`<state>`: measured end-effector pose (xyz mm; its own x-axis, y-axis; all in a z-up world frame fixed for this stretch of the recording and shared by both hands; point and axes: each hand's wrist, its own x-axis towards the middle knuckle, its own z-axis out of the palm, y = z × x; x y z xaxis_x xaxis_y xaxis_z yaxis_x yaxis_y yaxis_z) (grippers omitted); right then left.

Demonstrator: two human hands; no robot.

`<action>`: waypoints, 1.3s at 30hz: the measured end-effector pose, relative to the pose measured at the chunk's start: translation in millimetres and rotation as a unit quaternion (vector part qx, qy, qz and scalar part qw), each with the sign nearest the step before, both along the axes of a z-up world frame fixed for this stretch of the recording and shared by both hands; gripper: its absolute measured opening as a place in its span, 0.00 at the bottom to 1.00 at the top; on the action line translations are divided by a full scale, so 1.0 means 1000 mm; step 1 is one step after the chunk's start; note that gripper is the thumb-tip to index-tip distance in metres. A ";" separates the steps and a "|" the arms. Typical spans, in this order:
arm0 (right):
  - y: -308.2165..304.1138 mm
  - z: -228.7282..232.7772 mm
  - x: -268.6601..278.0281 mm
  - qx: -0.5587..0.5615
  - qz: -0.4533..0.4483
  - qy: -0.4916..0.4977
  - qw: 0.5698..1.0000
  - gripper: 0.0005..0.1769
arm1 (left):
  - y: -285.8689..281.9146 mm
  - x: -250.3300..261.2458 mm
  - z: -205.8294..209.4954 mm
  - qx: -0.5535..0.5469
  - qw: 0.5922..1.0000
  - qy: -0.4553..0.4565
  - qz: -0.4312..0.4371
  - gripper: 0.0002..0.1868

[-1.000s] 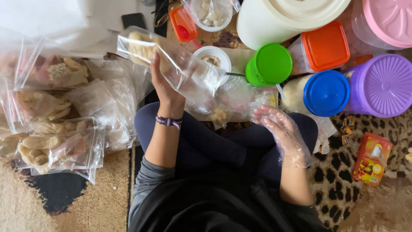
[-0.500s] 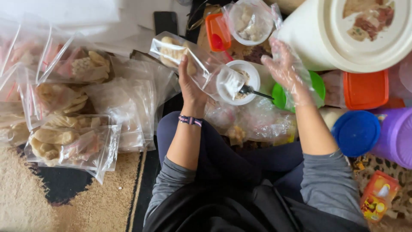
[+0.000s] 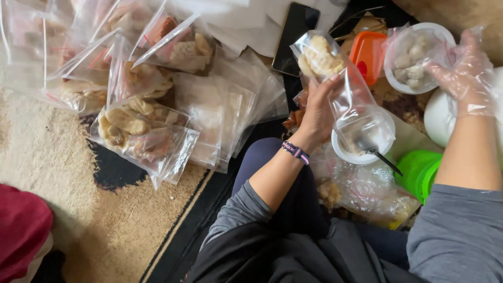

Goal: Manually placing individual food items into plastic bags for final packaging while wearing protective gloves.

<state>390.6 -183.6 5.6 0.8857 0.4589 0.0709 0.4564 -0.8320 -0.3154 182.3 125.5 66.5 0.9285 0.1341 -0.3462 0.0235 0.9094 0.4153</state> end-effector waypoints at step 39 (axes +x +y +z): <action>0.075 0.048 -0.118 0.028 -0.063 0.001 0.998 0.27 | 0.002 -0.005 0.012 0.013 1.000 0.023 -0.009 0.60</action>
<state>272.9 -108.8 54.1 0.9361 0.3397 0.0916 0.3490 -0.8632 -0.3648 177.4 127.2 78.3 0.9141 0.1271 -0.3851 0.0589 0.8980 0.4361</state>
